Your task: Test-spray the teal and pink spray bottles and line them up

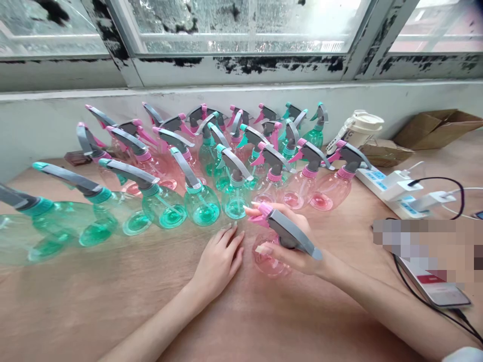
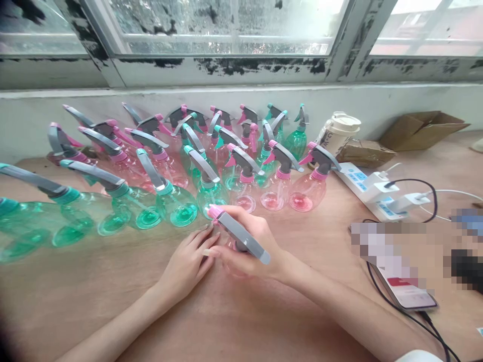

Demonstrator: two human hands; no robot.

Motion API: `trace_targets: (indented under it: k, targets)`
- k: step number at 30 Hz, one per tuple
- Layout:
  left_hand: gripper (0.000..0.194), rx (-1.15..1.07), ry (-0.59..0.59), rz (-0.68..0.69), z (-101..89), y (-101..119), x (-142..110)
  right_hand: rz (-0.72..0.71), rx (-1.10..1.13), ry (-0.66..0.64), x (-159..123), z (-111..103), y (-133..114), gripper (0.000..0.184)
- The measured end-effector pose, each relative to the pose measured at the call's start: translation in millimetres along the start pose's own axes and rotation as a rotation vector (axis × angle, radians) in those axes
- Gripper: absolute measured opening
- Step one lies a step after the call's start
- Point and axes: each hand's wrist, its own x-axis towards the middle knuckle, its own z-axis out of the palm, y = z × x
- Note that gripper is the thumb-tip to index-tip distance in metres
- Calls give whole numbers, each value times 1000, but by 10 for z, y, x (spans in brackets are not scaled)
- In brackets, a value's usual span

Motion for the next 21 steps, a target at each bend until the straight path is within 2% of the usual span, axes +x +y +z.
trace_targets:
  k: [4, 6, 12, 15, 18, 21]
  targets:
    - [32, 0, -19, 0, -12, -3, 2, 36, -36, 131, -50, 39, 10, 64]
    - [33, 8, -20, 1, -3, -9, 0, 64, -83, 200, -68, 59, -9, 64]
    - [33, 14, 13, 7, 56, -33, -10, 151, -188, 275, -156, 93, -110, 51]
    - [32, 3, 35, 4, 72, -48, -13, 147, -258, 234, -275, 46, -141, 45]
    - [32, -5, 60, 8, 82, -71, -10, 155, -265, 155, -400, -30, -153, 28]
    - [33, 8, 82, 31, 95, -97, -1, 188, -268, 153, -473, -100, -164, 16]
